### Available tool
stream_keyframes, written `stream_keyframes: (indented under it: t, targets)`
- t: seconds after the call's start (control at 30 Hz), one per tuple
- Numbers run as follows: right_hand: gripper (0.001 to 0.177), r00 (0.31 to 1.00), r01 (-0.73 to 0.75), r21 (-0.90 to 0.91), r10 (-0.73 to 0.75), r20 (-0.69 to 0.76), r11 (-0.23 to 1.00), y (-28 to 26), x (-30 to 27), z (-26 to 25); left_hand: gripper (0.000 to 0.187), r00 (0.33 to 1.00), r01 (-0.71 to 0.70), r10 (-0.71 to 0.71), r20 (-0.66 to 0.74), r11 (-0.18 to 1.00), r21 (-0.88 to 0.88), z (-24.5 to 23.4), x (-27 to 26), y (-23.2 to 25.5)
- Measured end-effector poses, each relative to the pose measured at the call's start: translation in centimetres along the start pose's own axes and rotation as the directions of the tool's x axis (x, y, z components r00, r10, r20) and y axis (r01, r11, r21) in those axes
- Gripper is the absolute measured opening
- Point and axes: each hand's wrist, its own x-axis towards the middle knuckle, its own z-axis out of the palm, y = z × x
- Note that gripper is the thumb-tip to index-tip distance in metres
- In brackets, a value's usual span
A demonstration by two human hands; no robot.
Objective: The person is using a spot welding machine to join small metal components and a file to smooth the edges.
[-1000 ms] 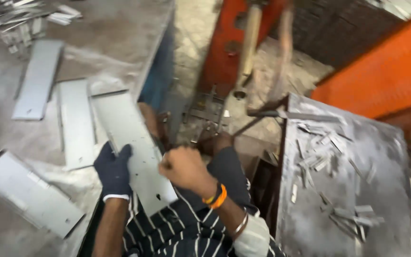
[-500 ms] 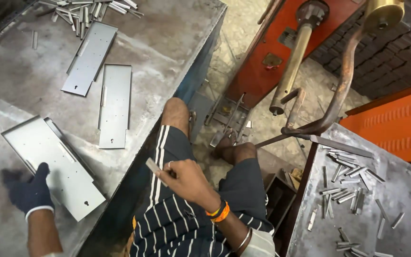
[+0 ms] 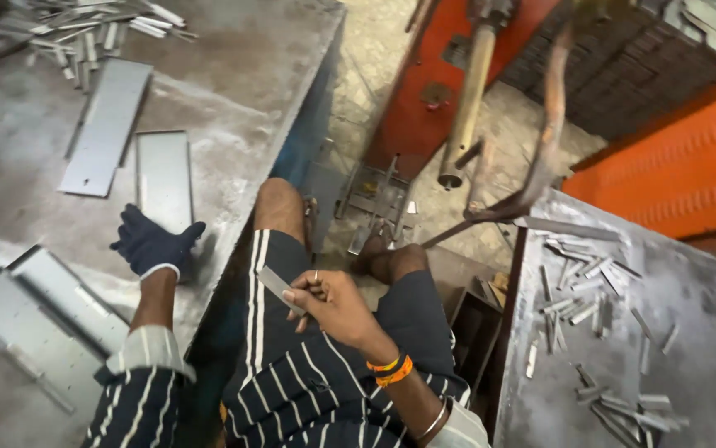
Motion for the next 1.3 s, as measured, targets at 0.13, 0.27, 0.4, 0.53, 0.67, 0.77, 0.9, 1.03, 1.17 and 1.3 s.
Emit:
stream_keyframes:
  t: [0.13, 0.27, 0.4, 0.53, 0.67, 0.77, 0.9, 1.03, 1.17, 1.3]
  targets:
    - [0.023, 0.999, 0.0, -0.007, -0.001, -0.038, 1.0, -1.7, -0.1, -1.1, 0.146, 1.0, 0.013, -0.018, 0.019, 0.976, 0.219, 0.9, 1.0, 2.0]
    - [0.023, 0.999, -0.032, -0.041, 0.03, -0.046, 0.999, -2.0, -0.2, -1.4, 0.147, 0.966, 0.194, -0.231, 0.119, 0.945, 0.262, -1.7, -0.7, 4.3]
    - [0.023, 0.995, -0.076, -0.035, 0.078, 0.057, 0.996, -2.6, -0.8, -1.6, 0.139, 0.932, 0.205, -0.284, 0.226, 0.925, 0.319, -2.9, -1.7, 4.5]
    - [0.025, 0.988, -0.069, 0.024, 0.064, 0.141, 0.997, -2.6, -1.0, -1.6, 0.129, 0.863, 0.415, -0.248, 0.439, 0.845, -0.337, -1.1, -1.5, -0.3]
    - [0.025, 0.988, -0.054, 0.053, 0.046, 0.145, 0.997, -3.0, -1.3, -2.1, 0.07, 0.697, 0.705, 0.166, 0.697, 0.018, -0.709, -4.1, -5.1, 2.5]
    - [0.024, 0.996, -0.038, 0.049, 0.034, 0.081, 0.998, -3.3, -2.1, -3.2, 0.056, 0.822, 0.516, 0.337, 0.46, -0.099, -0.851, -7.8, -8.0, 7.0]
    - [0.023, 0.998, -0.038, 0.04, 0.04, -0.043, 0.998, -3.2, -3.3, -5.7, 0.054, 0.845, 0.439, 0.453, 0.283, -0.284, -0.853, -6.5, -8.1, 7.1]
    - [0.025, 0.992, -0.028, 0.056, 0.034, -0.121, 0.998, -3.2, -5.5, -7.7, 0.051, 0.842, 0.463, 0.482, 0.243, -0.412, -0.785, -4.8, -7.6, 5.1]
    - [0.026, 0.973, -0.006, 0.07, 0.023, -0.23, 0.998, -2.2, -7.7, -10.3, 0.05, 0.858, 0.398, 0.439, 0.266, -0.242, -0.885, -4.8, -8.1, 7.5]
    - [0.025, 0.93, 0.062, 0.086, -0.027, -0.366, 0.994, 0.8, -10.5, -14.7, 0.049, 0.853, 0.443, 0.284, 0.437, 0.048, -0.895, -5.0, -11.1, 11.2]
